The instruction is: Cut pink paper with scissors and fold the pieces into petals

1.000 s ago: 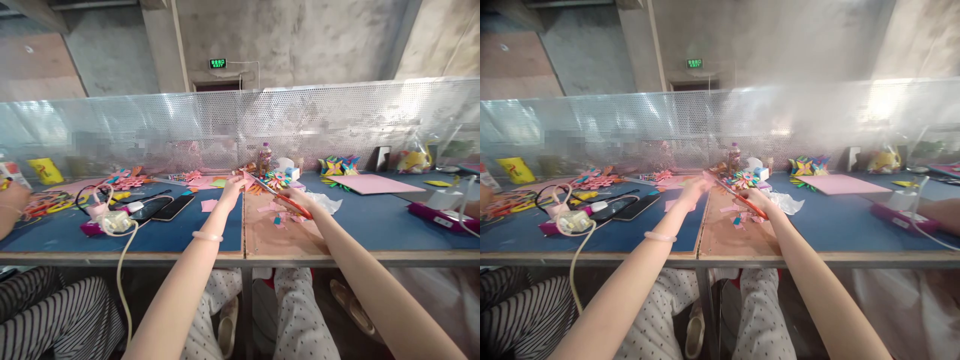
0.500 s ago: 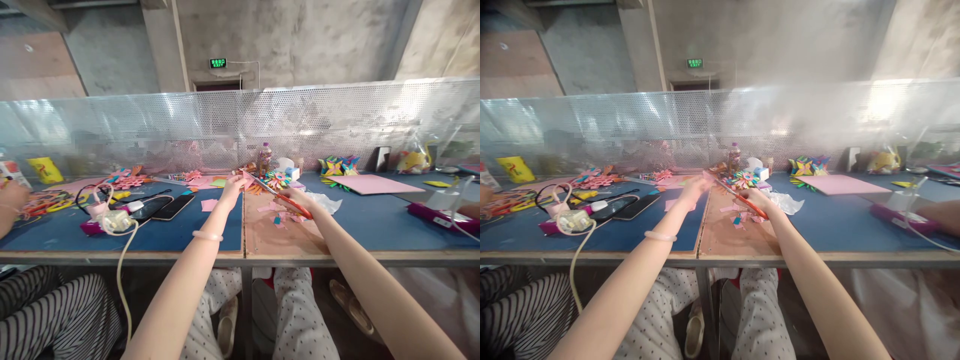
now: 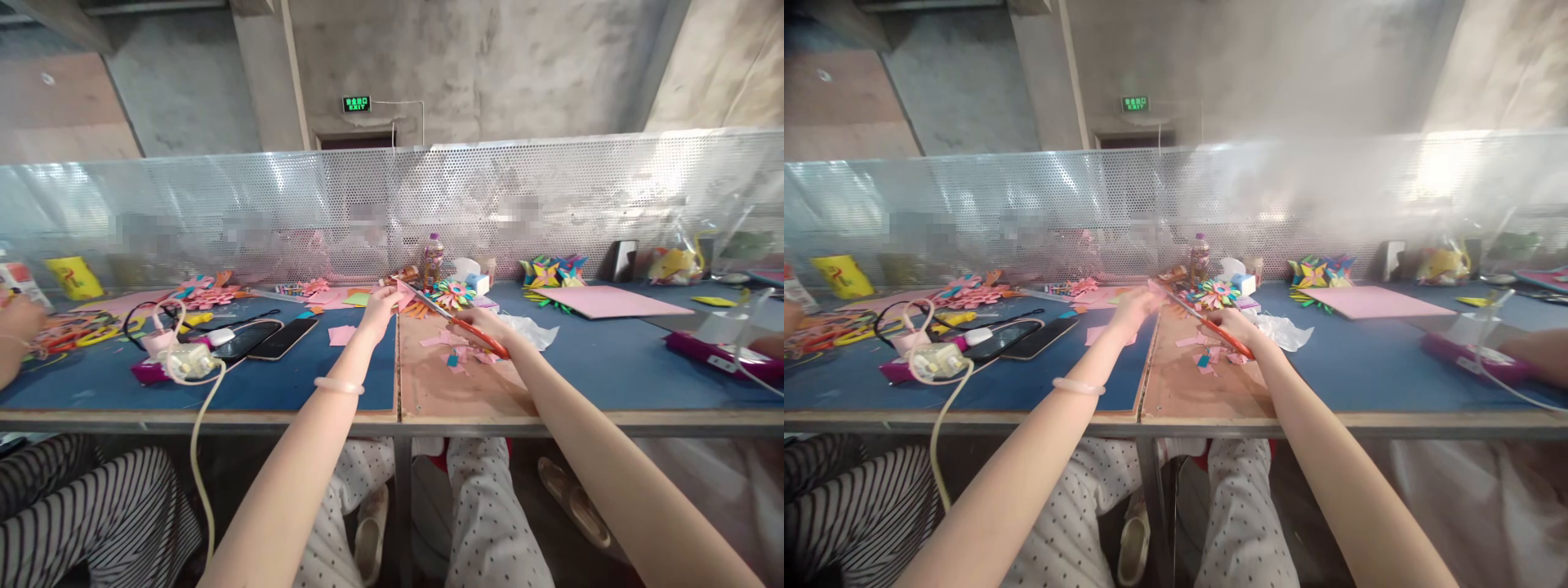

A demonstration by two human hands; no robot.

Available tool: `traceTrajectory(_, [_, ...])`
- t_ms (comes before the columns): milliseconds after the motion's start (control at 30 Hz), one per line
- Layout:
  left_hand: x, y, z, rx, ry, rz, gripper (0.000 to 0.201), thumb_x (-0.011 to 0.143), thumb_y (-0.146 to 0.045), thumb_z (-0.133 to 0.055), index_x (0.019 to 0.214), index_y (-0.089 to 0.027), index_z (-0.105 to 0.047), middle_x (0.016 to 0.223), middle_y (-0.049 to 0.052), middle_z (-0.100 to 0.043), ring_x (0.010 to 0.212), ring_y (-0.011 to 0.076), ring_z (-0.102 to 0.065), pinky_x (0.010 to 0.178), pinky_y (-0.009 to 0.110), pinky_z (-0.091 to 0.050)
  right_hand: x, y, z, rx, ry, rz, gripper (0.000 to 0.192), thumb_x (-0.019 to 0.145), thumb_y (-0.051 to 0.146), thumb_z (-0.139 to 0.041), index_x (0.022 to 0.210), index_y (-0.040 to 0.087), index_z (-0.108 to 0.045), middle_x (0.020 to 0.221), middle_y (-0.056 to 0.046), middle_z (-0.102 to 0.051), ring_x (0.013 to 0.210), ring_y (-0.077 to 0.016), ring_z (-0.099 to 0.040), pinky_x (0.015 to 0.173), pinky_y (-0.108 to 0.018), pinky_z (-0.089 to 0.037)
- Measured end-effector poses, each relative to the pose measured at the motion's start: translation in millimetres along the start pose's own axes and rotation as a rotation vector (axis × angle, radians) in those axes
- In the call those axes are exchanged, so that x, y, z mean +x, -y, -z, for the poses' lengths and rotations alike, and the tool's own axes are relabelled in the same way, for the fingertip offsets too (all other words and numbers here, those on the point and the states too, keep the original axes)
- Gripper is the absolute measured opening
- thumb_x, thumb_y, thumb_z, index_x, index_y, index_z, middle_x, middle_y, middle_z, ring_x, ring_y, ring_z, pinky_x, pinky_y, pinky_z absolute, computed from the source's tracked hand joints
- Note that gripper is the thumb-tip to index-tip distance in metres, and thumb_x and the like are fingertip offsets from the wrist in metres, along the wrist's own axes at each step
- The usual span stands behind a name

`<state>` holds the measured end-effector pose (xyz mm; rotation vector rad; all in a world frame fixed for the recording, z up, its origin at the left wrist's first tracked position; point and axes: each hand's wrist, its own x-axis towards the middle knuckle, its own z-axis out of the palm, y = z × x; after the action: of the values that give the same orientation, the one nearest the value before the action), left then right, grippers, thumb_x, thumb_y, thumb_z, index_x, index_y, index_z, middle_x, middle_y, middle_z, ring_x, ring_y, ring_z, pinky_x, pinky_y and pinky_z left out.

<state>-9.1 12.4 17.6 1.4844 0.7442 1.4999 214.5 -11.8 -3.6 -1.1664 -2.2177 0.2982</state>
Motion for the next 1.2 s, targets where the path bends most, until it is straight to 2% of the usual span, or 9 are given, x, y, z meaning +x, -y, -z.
traceTrajectory(167, [-0.3,-1.2,0.0,0.009,0.009,0.013,0.006,0.061,-0.022,-0.062,0.060,-0.016,-0.061,0.065,0.000,-0.058,0.064,0.0120,-0.050,0.060,0.024,-0.038,1.5,-1.5,-0.3,0.004,0.015,-0.009,0.040,0.072,0.052,-0.043,0.055,0.016,-0.047,0.056,0.002,-0.039,0.056,-0.0111,-0.036,0.053,-0.024,-0.029])
traceTrajectory(467, [3.1,5.6,3.3,-0.012,0.014,0.026,0.011,0.062,-0.025,-0.063,0.067,-0.016,-0.064,0.071,0.001,-0.061,0.068,0.0127,-0.053,0.063,0.024,-0.040,-0.2,1.2,-1.2,0.031,0.010,-0.059,0.037,0.071,0.050,-0.045,0.057,0.016,-0.050,0.057,0.001,-0.042,0.055,-0.0116,-0.038,0.051,-0.024,-0.030])
traceTrajectory(667, [1.3,2.7,2.1,0.004,0.004,0.016,0.010,0.063,-0.026,-0.062,0.063,-0.016,-0.061,0.065,-0.001,-0.058,0.064,0.0117,-0.051,0.061,0.024,-0.039,-1.1,-0.6,-3.1,0.053,0.007,-0.053,0.037,0.073,0.050,-0.046,0.060,0.016,-0.052,0.057,0.001,-0.045,0.054,-0.0118,-0.043,0.049,-0.023,-0.031])
traceTrajectory(933, [1.6,2.3,2.0,-0.038,0.015,0.029,0.010,0.063,-0.025,-0.061,0.066,-0.016,-0.064,0.071,0.001,-0.062,0.066,0.0120,-0.053,0.062,0.023,-0.039,-3.2,4.1,-2.6,0.083,-0.001,-0.083,0.038,0.072,0.051,-0.045,0.063,0.015,-0.056,0.057,0.000,-0.047,0.052,-0.0127,-0.044,0.047,-0.024,-0.033])
traceTrajectory(1100, [2.7,5.1,3.4,-0.078,0.070,0.028,0.013,0.064,-0.026,-0.064,0.072,-0.016,-0.066,0.077,0.003,-0.065,0.072,0.0132,-0.056,0.064,0.024,-0.040,1.3,-1.2,-4.5,-0.015,-0.040,-0.054,0.041,0.073,0.052,-0.043,0.061,0.016,-0.055,0.056,0.000,-0.048,0.053,-0.0125,-0.042,0.050,-0.024,-0.031])
traceTrajectory(1200, [1.4,4.1,3.1,-0.047,0.109,0.039,0.021,0.064,-0.029,-0.066,0.080,-0.017,-0.068,0.086,0.005,-0.067,0.079,0.0148,-0.058,0.070,0.025,-0.040,3.8,-5.0,-5.7,-0.186,-0.161,-0.131,0.041,0.074,0.054,-0.044,0.061,0.016,-0.054,0.059,-0.002,-0.052,0.054,-0.0133,-0.042,0.051,-0.024,-0.028])
